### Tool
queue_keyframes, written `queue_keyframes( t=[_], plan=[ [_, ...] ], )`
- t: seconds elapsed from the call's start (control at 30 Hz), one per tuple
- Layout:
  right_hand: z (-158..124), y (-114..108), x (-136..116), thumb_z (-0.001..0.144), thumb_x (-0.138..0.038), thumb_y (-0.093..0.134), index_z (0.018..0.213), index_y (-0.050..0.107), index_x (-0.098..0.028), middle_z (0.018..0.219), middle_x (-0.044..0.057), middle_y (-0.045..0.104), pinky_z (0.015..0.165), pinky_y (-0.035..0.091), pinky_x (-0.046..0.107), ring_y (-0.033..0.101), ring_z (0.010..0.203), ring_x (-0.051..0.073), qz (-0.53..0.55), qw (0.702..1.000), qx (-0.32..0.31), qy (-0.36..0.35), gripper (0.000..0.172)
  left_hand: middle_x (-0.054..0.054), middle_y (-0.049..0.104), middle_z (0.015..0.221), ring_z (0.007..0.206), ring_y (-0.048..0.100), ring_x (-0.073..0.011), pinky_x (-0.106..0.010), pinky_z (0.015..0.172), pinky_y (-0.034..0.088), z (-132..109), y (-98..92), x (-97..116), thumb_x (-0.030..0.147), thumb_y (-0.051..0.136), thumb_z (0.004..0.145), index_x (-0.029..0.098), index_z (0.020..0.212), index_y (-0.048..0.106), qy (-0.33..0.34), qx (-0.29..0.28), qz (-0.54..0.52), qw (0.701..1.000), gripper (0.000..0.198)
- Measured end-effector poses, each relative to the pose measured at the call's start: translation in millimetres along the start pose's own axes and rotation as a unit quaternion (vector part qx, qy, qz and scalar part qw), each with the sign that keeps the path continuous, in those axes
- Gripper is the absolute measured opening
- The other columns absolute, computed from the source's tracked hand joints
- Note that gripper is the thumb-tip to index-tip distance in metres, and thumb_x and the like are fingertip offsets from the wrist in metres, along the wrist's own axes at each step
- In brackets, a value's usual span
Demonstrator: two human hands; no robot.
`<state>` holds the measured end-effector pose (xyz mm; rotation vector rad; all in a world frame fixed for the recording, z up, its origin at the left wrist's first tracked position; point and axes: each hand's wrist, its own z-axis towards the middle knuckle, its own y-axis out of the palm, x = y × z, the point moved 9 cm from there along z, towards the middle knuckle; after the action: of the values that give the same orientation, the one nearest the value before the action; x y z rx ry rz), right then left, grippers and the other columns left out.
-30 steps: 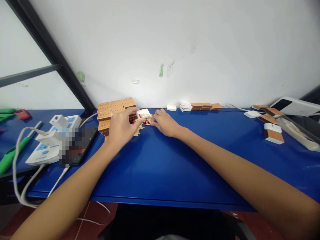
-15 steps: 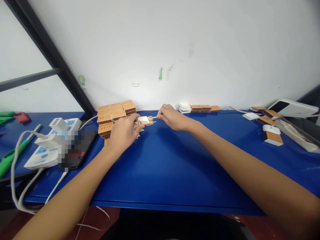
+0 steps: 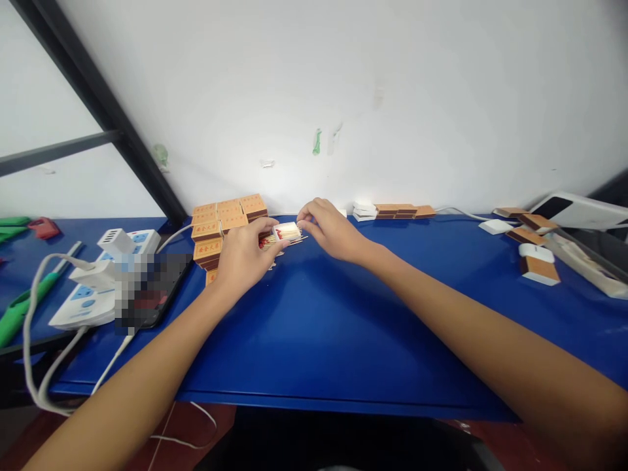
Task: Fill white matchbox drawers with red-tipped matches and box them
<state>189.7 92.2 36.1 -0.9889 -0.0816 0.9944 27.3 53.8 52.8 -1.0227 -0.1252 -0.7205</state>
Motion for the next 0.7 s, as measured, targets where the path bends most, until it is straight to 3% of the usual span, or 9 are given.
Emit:
queue_keyframes(
  t=[0.07, 0.3, 0.7],
  plan=[
    [-3.5, 5.1, 13.7, 0.104, -0.02, 0.054, 0.105, 0.064, -0.018, 0.103, 0.01, 0.063, 0.094, 0.046, 0.041, 0.056, 0.102, 0.027, -0.016, 1.0, 0.002, 0.024, 0.01, -0.005, 0.083, 0.107, 0.094, 0.078, -0.0257, -0.034, 0.084, 0.057, 0.8, -5.2, -1.2, 0.035, 0.083, 0.089, 0.02, 0.115, 0.077, -0.006, 0.02, 0.001, 1.0, 0.031],
    [-18.3, 41.0, 50.8, 0.101, -0.022, 0.061, 0.099, 0.069, -0.016, 0.107, 0.014, 0.065, 0.101, 0.045, 0.045, 0.055, 0.108, 0.03, -0.08, 0.988, -0.096, 0.094, 0.01, -0.005, 0.083, 0.11, 0.099, 0.078, -0.0267, -0.035, 0.087, 0.058, 0.2, -7.4, -2.0, 0.035, 0.084, 0.088, 0.02, 0.116, 0.077, -0.007, 0.035, 0.016, 0.999, 0.033],
    [-16.2, 43.9, 22.0, 0.103, -0.023, 0.061, 0.1, 0.067, -0.016, 0.107, 0.013, 0.062, 0.097, 0.045, 0.042, 0.051, 0.107, 0.029, -0.079, 0.988, -0.116, 0.057, 0.01, -0.006, 0.082, 0.112, 0.097, 0.078, -0.0268, -0.035, 0.089, 0.057, 0.7, -5.6, -1.6, 0.034, 0.083, 0.089, 0.019, 0.118, 0.076, -0.002, 0.025, 0.032, 0.999, 0.034]
  ],
)
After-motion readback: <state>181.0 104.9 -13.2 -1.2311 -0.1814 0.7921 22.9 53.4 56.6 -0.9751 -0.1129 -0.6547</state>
